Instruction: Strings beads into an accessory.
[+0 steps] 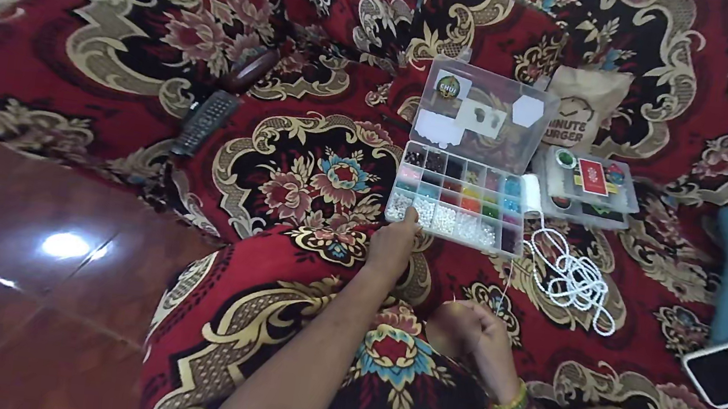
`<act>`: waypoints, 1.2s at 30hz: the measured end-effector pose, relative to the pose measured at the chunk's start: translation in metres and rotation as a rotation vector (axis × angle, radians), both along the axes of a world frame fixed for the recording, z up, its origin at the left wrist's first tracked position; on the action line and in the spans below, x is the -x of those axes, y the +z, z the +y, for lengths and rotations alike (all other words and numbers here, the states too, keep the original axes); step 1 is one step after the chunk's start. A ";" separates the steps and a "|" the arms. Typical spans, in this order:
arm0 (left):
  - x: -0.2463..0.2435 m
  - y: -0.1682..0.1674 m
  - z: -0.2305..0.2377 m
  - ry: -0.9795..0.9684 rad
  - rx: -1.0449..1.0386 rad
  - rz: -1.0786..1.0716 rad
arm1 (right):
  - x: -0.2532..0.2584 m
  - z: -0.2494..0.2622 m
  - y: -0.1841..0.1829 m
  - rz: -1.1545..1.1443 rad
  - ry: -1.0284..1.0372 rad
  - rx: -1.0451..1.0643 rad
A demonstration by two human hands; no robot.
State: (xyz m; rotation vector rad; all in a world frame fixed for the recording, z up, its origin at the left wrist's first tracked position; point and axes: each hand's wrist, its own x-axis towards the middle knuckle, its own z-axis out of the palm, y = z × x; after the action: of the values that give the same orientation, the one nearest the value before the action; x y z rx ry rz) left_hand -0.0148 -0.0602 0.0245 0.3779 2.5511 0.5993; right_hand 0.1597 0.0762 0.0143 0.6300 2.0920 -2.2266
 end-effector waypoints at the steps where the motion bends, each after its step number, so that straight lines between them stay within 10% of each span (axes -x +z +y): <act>1: 0.001 -0.003 -0.001 0.018 -0.054 -0.016 | 0.000 0.000 0.000 0.006 -0.005 -0.003; 8: 0.002 -0.015 -0.002 0.224 -0.644 -0.122 | 0.000 -0.001 0.001 -0.003 -0.042 -0.003; 12: -0.009 -0.022 0.000 0.164 -1.093 -0.545 | -0.001 0.000 0.002 0.023 -0.084 -0.010; 19: -0.016 -0.018 -0.001 -0.051 -0.895 -0.942 | -0.001 -0.001 -0.001 0.103 -0.148 0.013; 36: -0.016 -0.020 -0.004 -0.210 -0.932 -0.993 | -0.003 -0.006 0.005 0.131 -0.050 0.044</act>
State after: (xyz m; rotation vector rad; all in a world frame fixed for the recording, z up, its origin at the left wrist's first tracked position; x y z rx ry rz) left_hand 0.0012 -0.0639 0.0050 0.4720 1.1726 1.4291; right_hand 0.1630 0.0706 0.0194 0.5550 2.1002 -2.3959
